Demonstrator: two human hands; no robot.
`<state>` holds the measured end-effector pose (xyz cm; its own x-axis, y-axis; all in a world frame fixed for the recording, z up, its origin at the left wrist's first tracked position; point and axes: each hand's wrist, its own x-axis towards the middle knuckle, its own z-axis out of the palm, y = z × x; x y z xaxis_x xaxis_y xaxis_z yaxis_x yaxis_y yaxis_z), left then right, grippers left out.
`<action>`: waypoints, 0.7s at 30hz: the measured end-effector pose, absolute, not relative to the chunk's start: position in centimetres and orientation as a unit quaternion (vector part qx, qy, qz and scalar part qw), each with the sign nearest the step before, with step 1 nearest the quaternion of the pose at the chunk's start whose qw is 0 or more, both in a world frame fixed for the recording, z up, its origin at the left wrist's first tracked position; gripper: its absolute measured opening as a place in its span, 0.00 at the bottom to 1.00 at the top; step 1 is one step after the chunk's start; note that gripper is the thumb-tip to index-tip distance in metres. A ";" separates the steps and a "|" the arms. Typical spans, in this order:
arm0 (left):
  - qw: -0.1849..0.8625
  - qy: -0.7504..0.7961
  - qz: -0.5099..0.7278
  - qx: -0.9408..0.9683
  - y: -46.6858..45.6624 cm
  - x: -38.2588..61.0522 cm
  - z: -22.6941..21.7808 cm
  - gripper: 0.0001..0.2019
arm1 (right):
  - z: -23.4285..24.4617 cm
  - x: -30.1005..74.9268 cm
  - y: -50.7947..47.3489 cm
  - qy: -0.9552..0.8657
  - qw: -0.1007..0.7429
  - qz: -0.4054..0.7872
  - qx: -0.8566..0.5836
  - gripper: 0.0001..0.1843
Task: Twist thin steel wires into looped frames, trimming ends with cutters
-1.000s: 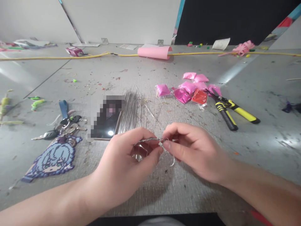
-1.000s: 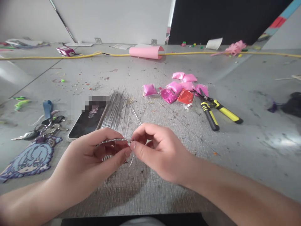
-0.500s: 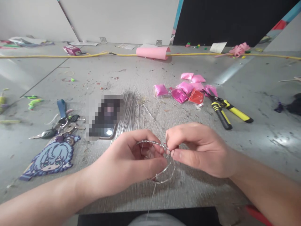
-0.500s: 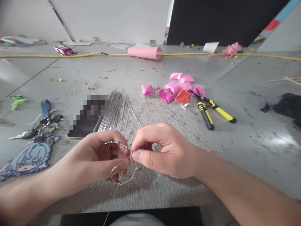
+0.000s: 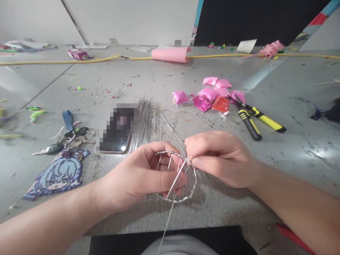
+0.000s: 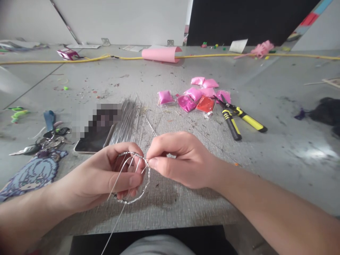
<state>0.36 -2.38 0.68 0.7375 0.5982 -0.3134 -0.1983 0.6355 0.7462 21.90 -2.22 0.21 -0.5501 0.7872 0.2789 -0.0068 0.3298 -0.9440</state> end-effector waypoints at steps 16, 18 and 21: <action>0.863 0.284 0.228 0.351 -2.0 0.5 0.2 0.11 | 0.4 21.9 -2.2 -0.769 0.412 0.368 -0.321 0.07; 0.852 0.300 0.235 0.359 -2.0 0.6 0.3 0.10 | 0.6 22.3 -2.1 -0.794 0.399 0.319 -0.330 0.06; 0.829 0.330 0.242 0.381 -1.9 0.7 0.5 0.09 | 0.8 22.6 -2.1 -0.829 0.374 0.269 -0.318 0.07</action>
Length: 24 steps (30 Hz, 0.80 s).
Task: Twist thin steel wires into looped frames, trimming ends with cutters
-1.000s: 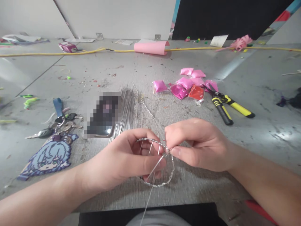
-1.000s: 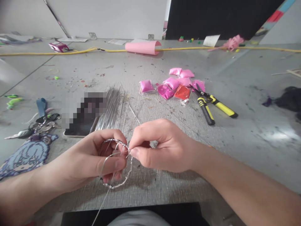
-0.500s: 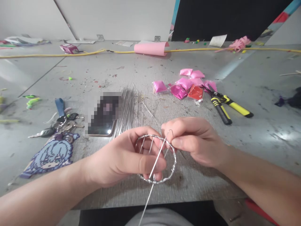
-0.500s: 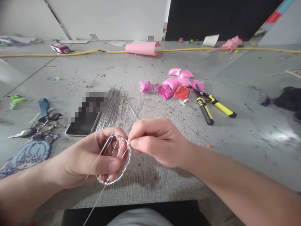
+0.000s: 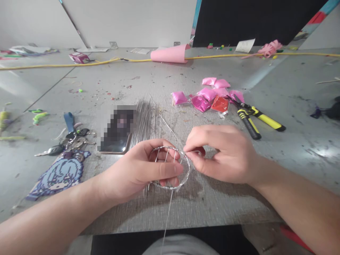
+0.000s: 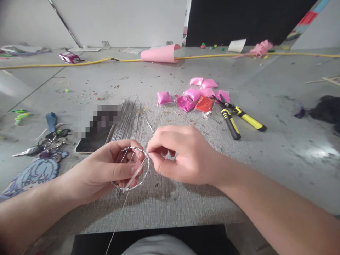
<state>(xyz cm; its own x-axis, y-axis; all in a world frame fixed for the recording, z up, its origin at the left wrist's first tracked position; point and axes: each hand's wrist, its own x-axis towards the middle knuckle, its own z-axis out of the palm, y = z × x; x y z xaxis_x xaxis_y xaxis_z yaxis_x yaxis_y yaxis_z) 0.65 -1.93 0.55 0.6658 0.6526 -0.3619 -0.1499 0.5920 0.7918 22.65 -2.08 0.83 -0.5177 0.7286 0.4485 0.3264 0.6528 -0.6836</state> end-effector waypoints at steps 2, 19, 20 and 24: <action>0.818 0.342 0.235 0.399 -1.9 0.7 0.6 0.10 | 0.9 22.7 -2.2 -0.841 0.358 0.258 -0.313 0.06; 0.780 0.413 0.184 0.432 -1.6 0.7 0.9 0.06 | 0.3 22.5 -2.3 -0.912 0.306 0.083 -0.259 0.11; 0.781 0.413 0.178 0.434 -1.5 0.7 0.9 0.06 | 0.4 22.5 -2.4 -0.916 0.296 0.077 -0.261 0.13; 0.780 0.408 0.156 0.448 -1.5 0.5 0.9 0.05 | 0.4 22.6 -2.7 -0.925 0.292 0.040 -0.240 0.16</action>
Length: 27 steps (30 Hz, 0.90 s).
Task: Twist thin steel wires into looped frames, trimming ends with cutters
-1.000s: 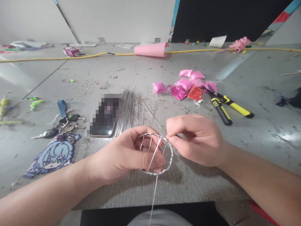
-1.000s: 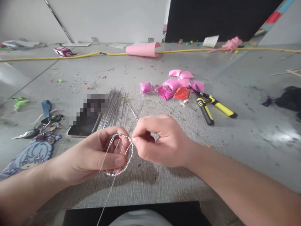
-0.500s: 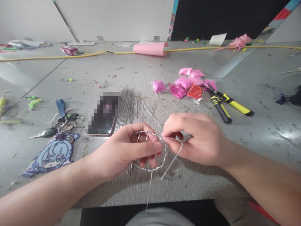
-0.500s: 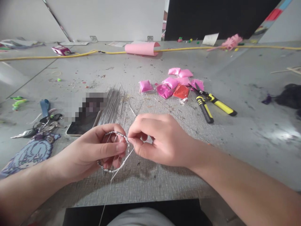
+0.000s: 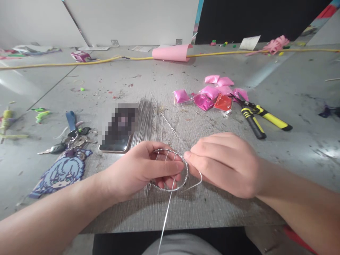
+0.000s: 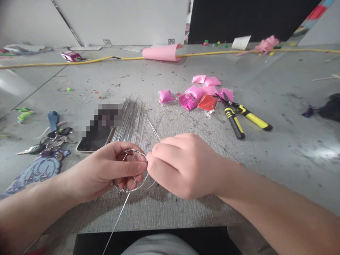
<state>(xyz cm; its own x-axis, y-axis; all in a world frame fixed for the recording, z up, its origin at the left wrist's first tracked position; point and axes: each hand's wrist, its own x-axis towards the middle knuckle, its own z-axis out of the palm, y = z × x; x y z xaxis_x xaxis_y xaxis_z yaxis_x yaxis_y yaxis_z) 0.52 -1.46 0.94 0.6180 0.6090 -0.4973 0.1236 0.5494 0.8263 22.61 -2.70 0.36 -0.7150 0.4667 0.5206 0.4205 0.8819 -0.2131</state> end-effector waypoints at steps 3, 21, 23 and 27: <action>0.770 0.410 0.167 0.459 -1.4 0.4 1.2 0.04 | 0.1 22.8 -2.3 -0.926 0.301 -0.004 -0.228 0.12; 0.736 0.415 0.230 0.483 -1.1 0.5 1.1 0.09 | -0.1 22.1 -1.8 -0.914 0.310 0.020 -0.261 0.06; 0.743 0.411 0.224 0.478 -1.0 0.5 1.2 0.07 | -0.1 21.9 -1.9 -0.902 0.348 -0.002 -0.254 0.04; 0.746 0.403 0.225 0.479 -0.9 0.5 1.1 0.05 | -0.2 21.4 -2.1 -0.885 0.377 0.074 -0.261 0.04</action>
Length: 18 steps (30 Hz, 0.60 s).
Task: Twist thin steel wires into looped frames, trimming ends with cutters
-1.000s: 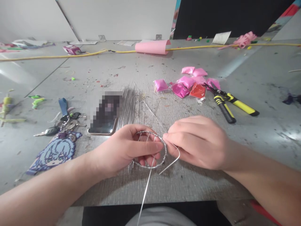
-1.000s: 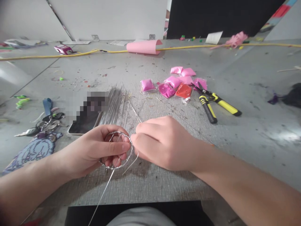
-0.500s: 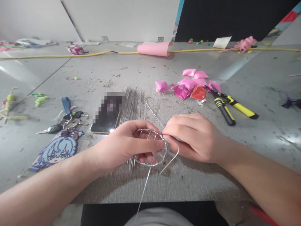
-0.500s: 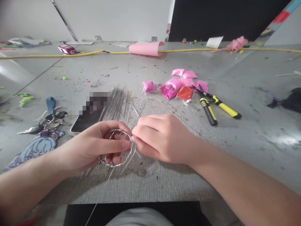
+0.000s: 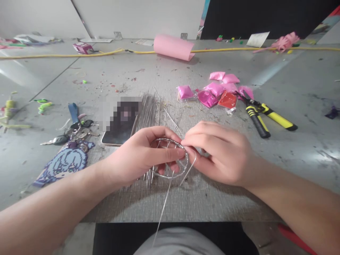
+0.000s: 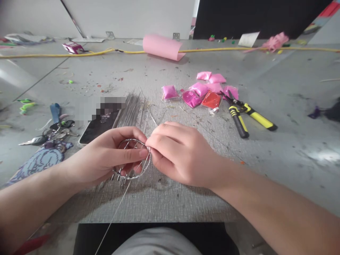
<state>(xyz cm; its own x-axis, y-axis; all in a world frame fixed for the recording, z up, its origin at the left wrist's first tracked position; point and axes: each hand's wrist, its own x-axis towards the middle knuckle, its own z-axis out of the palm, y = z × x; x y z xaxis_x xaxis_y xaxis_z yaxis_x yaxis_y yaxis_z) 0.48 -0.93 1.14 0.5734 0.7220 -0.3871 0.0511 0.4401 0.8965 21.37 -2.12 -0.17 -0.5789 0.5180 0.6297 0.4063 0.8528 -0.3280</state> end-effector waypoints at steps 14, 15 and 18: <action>0.736 0.396 0.234 0.496 -0.8 0.3 0.7 0.06 | -0.6 21.7 -1.6 -0.857 0.305 0.277 -0.310 0.11; 0.734 0.398 0.230 0.499 -0.7 0.4 0.7 0.06 | -0.7 21.8 -1.5 -0.859 0.304 0.274 -0.308 0.11; 0.728 0.402 0.222 0.510 -0.6 0.4 0.7 0.07 | -0.9 21.9 -1.3 -0.870 0.312 0.241 -0.295 0.11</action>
